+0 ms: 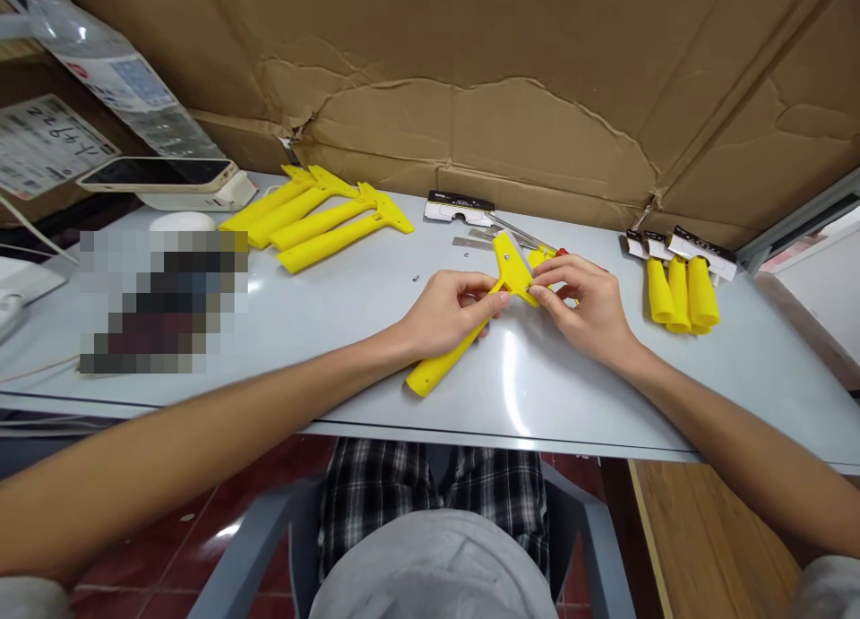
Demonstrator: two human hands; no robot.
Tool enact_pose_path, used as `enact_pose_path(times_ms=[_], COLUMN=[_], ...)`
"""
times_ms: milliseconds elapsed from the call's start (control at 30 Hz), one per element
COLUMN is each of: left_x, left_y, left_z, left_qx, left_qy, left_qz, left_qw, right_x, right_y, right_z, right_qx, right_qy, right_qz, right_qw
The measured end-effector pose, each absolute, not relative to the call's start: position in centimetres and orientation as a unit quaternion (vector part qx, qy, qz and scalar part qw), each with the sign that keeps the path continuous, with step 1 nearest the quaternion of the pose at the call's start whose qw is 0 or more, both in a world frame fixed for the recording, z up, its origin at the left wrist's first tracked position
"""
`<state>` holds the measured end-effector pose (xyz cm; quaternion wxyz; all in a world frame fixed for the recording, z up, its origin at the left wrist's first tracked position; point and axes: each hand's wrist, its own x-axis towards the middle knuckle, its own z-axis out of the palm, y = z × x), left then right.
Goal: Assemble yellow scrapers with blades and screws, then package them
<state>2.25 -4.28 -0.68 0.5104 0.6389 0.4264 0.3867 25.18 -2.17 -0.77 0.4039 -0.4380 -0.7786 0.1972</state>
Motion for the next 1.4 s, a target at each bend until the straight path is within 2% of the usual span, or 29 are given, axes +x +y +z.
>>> enact_pose_path(times_ms=[333,733,967,1233,1400], left_x=[2.1,1.9,1.4,0.1,-0.8], left_y=[-4.1,-4.0,-3.6,-2.2,-1.5], left_z=[0.5,0.4,0.3,0.6,1.1], left_qx=[0.542,0.559,0.647,0.675,0.731], left_qy=[0.474,0.474,0.477,0.527,0.544], left_qz=[0.385,0.373,0.351,0.360,0.365], left_qw=[0.577,0.569,0.479,0.369,0.192], right_x=[25.3,25.4,25.7,27.1,28.4], right_y=[-2.1,-1.9,-1.8,0.0,1.4], right_z=[-1.1,-1.4,-1.4,-1.3,-1.9], right_qx=[-0.420,-0.352,-0.384,-0.459,-0.519], right_qy=[-0.799,-0.831,-0.796,-0.801,-0.810], right_qz=[0.169,0.114,0.129,0.119,0.090], right_qw=[0.396,0.414,0.449,0.366,0.258])
